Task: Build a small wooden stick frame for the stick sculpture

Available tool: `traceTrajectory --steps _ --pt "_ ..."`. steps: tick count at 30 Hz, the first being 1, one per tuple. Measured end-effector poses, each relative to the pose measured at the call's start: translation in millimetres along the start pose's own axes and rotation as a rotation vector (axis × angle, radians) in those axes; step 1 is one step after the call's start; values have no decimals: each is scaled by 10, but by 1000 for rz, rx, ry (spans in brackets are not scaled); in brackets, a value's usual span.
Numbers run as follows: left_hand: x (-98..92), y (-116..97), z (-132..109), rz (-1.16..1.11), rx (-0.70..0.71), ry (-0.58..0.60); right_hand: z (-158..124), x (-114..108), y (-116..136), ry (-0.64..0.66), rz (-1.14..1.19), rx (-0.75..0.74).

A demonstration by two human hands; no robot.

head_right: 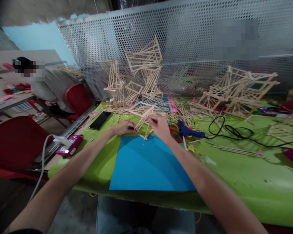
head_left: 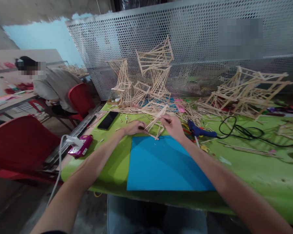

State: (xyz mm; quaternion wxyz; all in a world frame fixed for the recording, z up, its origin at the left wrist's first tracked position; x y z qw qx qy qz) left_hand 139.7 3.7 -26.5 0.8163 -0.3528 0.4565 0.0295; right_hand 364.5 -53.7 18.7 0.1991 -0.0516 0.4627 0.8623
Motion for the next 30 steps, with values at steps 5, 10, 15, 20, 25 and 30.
traceTrajectory --steps 5,10,15,20,25,30 --pt "-4 -18 -4 2 -6 3 -2 -12 27 4 -36 -22" --pt "-10 -23 -8 -8 -17 8 4 -11 11 0 -71 -29" --pt "-28 -47 -7 -25 -12 1 12 7 -58 -13 -3 18" --pt "-32 -60 -17 -48 -28 7 1 -6 -43 -66 116 119" --pt "-33 -66 -21 -83 -35 11 10 -165 82 -225 96 102" --pt "-48 -80 -27 -41 -55 17 113 -402 26 -319 -100 36"
Point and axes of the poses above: each hand's wrist, its own z-axis towards the middle knuckle, its own x-axis out of the palm, y = z × x, the point moved 5 cm from there along z, towards the middle knuckle, and after that the axes turned 13 degrees about -y, right-handed, at the moved point
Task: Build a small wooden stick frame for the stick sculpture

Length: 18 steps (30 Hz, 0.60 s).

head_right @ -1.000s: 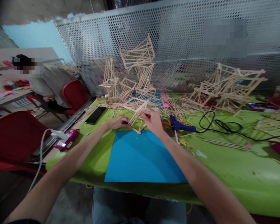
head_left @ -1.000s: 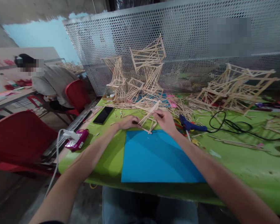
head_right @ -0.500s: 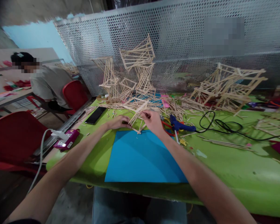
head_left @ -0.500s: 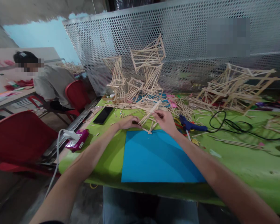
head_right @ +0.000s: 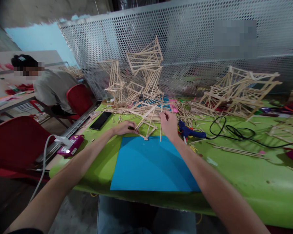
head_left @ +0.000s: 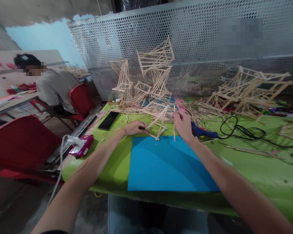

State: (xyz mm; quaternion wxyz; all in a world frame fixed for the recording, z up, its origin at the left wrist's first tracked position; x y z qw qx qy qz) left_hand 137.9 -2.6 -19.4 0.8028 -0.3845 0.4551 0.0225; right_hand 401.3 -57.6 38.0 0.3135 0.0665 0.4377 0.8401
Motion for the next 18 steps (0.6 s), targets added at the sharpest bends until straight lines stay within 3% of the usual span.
traceTrajectory --steps 5,9,11,14,18 --pt "-37 -16 -7 10 -64 -95 118 -77 -209 141 -495 -124" --pt "-37 -36 -2 25 -43 -90 137 -125 -301 217 -758 -169" --pt "-39 -42 2 57 -17 -83 155 -159 -243 172 -742 -221" --pt "-42 -26 5 78 -15 -90 141 -189 -26 108 -509 -360" --pt "-36 -7 -1 48 -34 -97 9 -155 295 160 -216 -554"
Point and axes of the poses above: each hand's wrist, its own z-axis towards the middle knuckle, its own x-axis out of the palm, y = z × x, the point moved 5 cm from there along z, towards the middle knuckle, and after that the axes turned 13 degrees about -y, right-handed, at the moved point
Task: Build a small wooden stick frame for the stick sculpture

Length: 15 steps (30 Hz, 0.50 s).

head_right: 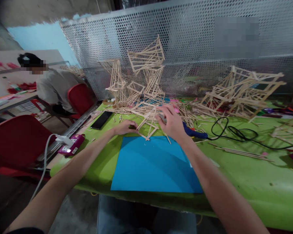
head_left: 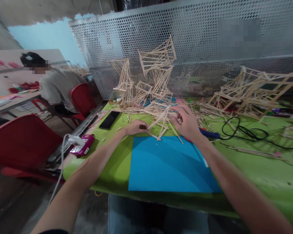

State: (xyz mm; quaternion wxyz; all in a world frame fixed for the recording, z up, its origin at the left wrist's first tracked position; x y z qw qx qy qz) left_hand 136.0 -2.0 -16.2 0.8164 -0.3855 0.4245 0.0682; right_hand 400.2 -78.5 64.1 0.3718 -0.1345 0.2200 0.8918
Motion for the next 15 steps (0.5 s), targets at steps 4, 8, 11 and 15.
traceTrajectory --steps 4,8,11,15 --pt "-3 -15 -9 -21 -2 2 -5 63 200 46 67 -138" --pt "-3 -28 -13 -45 10 0 6 114 204 55 113 -148" --pt "7 2 -15 -50 -19 -5 20 122 190 44 169 -141" --pt "30 48 -21 -93 -60 -2 25 133 182 27 210 -109"
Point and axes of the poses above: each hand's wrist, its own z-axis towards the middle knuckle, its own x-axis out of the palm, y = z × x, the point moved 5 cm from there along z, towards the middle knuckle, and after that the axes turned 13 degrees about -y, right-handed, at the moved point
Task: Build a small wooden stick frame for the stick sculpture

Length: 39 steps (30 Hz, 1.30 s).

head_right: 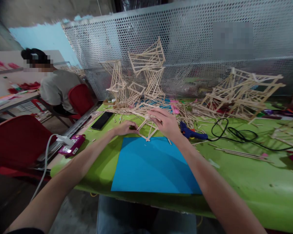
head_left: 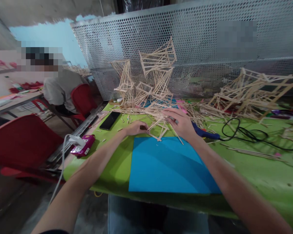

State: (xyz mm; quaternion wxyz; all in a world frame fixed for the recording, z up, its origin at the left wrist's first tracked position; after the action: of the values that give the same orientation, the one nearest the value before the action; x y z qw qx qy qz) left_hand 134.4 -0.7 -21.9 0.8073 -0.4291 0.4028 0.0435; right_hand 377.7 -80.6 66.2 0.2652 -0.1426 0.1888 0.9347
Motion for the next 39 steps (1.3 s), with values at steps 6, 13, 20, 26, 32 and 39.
traceTrajectory --steps 6,13,20,26,32,39 --pt "23 23 -1 -71 -23 -11 -15 34 -20 -24 67 86" --pt "25 -20 -13 -65 -46 -20 -29 62 -47 -76 109 68" --pt "-19 -214 0 50 6 -77 -16 57 -27 -146 110 -35" --pt "-49 -615 -27 132 221 -411 2 58 47 -166 82 -87" --pt "-21 -964 -88 159 247 -700 -6 104 96 -149 32 -82" --pt "-96 -1010 -96 162 265 -847 4 118 226 -129 -166 -71"
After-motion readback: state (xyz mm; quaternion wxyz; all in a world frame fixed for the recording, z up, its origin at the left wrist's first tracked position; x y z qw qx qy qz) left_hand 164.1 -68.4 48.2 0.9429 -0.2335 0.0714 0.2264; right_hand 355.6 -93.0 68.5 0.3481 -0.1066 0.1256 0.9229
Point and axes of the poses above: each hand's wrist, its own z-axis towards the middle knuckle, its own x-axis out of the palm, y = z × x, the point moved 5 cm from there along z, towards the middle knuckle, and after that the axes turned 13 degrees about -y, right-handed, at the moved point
